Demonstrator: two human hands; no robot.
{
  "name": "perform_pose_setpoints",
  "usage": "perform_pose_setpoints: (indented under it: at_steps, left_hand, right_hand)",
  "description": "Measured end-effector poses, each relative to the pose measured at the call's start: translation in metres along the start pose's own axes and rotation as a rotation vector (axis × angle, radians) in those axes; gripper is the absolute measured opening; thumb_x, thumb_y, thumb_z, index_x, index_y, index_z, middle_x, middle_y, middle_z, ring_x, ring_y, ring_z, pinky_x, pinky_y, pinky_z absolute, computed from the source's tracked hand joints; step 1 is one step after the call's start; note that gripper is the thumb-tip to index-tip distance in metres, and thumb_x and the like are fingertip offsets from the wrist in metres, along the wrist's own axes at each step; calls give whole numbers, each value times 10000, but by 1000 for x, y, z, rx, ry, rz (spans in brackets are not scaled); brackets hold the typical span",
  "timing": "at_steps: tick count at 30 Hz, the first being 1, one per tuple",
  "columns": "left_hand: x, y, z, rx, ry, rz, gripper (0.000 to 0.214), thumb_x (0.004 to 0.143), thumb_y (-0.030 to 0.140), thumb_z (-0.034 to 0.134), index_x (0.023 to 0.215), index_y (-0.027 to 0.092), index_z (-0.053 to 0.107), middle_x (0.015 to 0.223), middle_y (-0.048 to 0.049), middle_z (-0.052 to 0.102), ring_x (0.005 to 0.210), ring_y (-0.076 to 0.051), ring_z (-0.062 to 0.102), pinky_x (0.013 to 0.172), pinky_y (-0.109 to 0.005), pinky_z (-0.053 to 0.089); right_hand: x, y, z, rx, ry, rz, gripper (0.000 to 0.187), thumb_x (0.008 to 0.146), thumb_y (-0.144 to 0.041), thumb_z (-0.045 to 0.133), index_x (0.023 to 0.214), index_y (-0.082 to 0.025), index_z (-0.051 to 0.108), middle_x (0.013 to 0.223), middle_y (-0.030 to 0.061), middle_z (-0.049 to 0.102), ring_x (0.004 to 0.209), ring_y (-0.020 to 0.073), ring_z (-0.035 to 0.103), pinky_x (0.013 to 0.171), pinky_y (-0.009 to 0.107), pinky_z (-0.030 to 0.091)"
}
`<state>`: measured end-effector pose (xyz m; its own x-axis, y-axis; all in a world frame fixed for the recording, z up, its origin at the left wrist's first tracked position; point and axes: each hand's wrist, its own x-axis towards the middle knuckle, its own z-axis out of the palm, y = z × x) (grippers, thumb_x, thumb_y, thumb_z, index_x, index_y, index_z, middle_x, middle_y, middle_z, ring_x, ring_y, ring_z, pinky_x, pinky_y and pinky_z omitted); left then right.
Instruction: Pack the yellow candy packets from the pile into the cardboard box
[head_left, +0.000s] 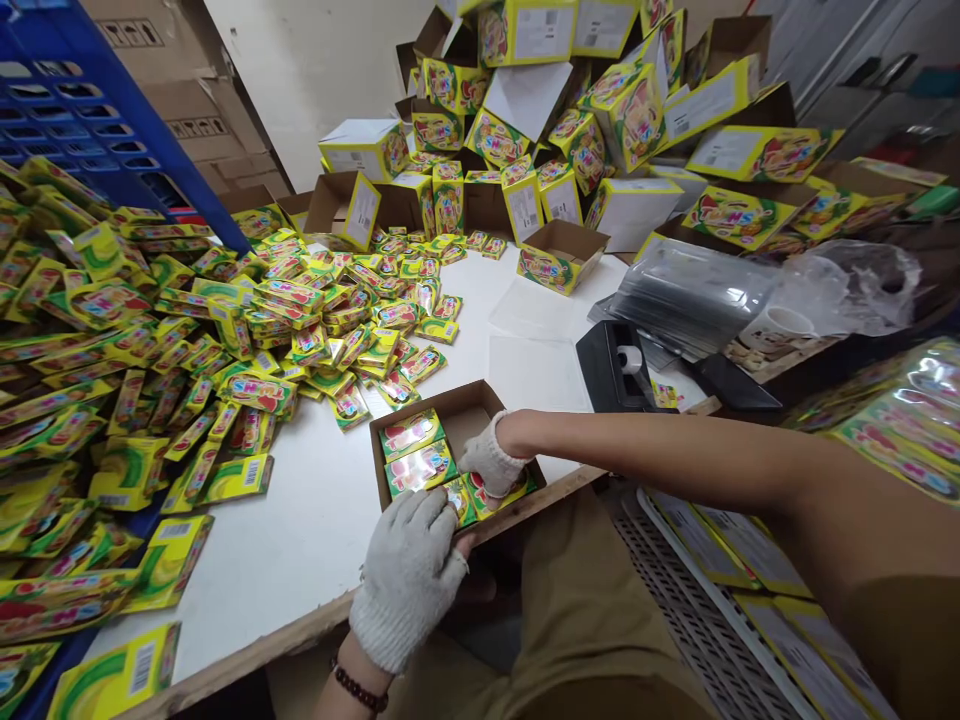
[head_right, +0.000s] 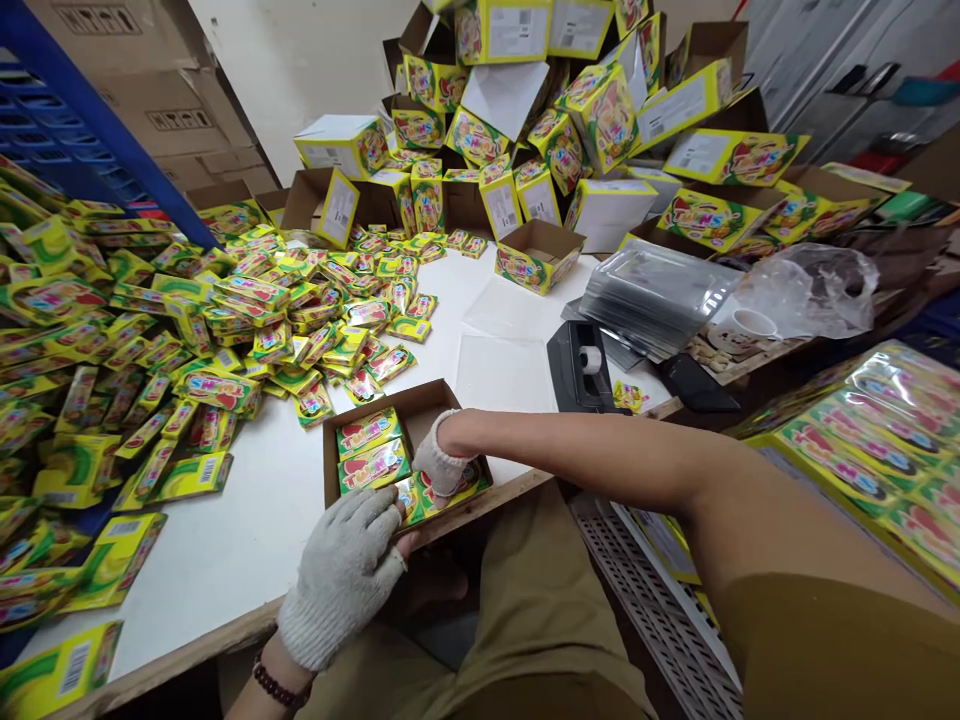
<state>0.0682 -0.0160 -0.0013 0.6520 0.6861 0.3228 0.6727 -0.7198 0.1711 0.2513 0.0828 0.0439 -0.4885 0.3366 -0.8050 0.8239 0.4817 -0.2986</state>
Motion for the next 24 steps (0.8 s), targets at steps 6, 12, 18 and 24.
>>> perform_pose_setpoints:
  at_steps: [6, 12, 18, 24]
  left_hand:
    - [-1, 1, -1, 24, -50, -2, 205, 847, 313, 616, 1003, 190, 668, 1107, -75, 686, 1031, -269, 591, 967, -450, 476]
    - [2, 2, -3, 31, -131, -36, 110, 857, 283, 600, 877, 199, 667, 1057, -63, 689, 969, -253, 598, 893, -433, 499]
    - [8, 11, -9, 65, -231, -100, 273, 823, 380, 636, 1039, 214, 659, 1079, -92, 648, 1002, -299, 560, 864, -470, 484]
    - [9, 12, -11, 71, -269, -127, 241, 824, 368, 635, 1008, 217, 669, 1061, -84, 645, 1006, -289, 559, 894, -461, 475]
  right_hand:
    - [-6, 1, 5, 71, 68, -57, 487, 822, -408, 601, 1223, -131, 589, 1089, 119, 656, 892, 247, 626, 669, 311, 427]
    - [1, 4, 5, -10, 59, -19, 432, 878, -401, 527, 1216, -153, 632, 1150, 124, 665, 973, 268, 635, 693, 321, 434]
    - [-10, -1, 16, 79, 274, -36, 528, 799, -531, 552, 1175, -173, 645, 1133, 118, 681, 947, 277, 649, 666, 311, 444]
    - [-6, -8, 11, 59, 208, 55, 526, 807, -495, 520, 1206, -178, 651, 1199, 138, 669, 1014, 312, 651, 714, 352, 474]
